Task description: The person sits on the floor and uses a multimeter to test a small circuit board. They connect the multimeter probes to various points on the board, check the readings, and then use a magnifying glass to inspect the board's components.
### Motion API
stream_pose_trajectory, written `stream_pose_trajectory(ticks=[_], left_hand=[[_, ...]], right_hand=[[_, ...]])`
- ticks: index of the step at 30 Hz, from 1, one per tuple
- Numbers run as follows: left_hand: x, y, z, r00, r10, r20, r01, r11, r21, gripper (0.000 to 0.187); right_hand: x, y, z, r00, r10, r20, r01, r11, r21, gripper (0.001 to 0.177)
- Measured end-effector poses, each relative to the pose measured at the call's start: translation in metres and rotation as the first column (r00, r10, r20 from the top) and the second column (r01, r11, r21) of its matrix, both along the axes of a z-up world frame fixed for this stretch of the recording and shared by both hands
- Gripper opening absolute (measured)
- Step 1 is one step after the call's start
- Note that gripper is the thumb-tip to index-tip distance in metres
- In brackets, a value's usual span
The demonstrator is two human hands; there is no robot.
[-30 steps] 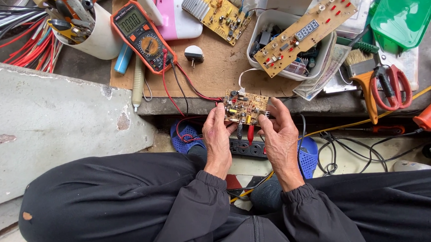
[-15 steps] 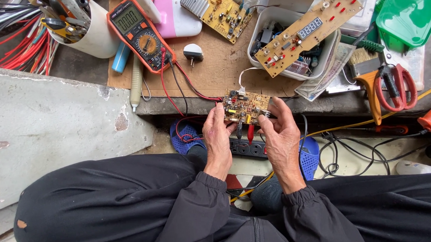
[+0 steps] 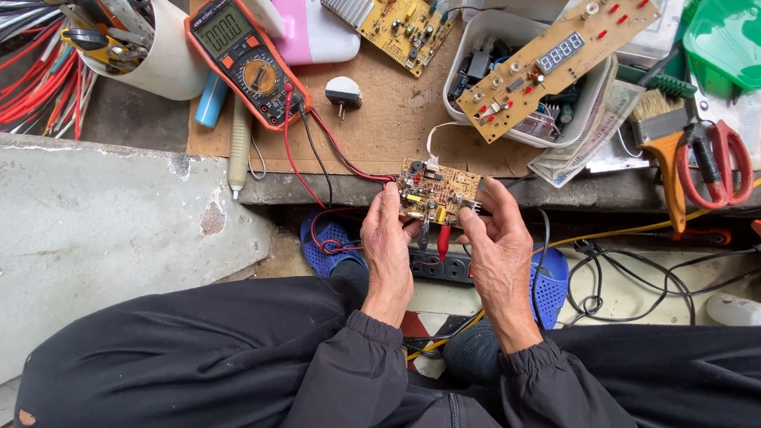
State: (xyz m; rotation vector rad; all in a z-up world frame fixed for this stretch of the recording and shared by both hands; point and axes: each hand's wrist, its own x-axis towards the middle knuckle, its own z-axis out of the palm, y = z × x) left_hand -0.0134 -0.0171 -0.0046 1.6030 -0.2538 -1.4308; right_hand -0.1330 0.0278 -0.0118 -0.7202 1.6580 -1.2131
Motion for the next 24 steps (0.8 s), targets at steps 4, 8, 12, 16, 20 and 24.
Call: stream_pose_trajectory(ticks=[4,8,12,16,20,24], left_hand=[[0.0015,-0.0010,-0.0052,1.000,0.004,-0.007,-0.004,1.000,0.009,0.034],[0.0022,-0.0017,-0.0046,1.000,0.009,-0.014,-0.009,1.000,0.029,0.035],[0.0020,-0.0034,-0.0013,0.999,0.020,-0.036,-0.019,0.999,0.041,0.034],[0.0036,-0.0032,-0.0049,0.998,0.033,-0.049,-0.031,0.998,0.057,0.033],[0.0043,-0.0026,-0.0093,0.996,0.049,-0.073,-0.044,0.997,0.069,0.033],[0.0044,-0.0029,-0.0090,0.995,0.054,-0.079,-0.049,0.996,0.069,0.033]], right_hand=[[0.0006,-0.0019,0.0046,1.000,-0.005,-0.016,0.005,1.000,0.011,0.056],[0.0007,-0.0019,0.0029,1.000,-0.009,-0.016,0.009,1.000,0.007,0.057],[0.0031,-0.0030,0.0057,1.000,-0.016,-0.009,0.016,1.000,0.005,0.058],[0.0027,-0.0023,0.0069,1.000,-0.013,0.007,0.013,1.000,0.005,0.058],[0.0021,-0.0021,0.0054,1.000,-0.014,0.008,0.014,1.000,-0.002,0.058],[0.0019,-0.0021,0.0023,1.000,-0.013,-0.002,0.013,1.000,-0.006,0.057]])
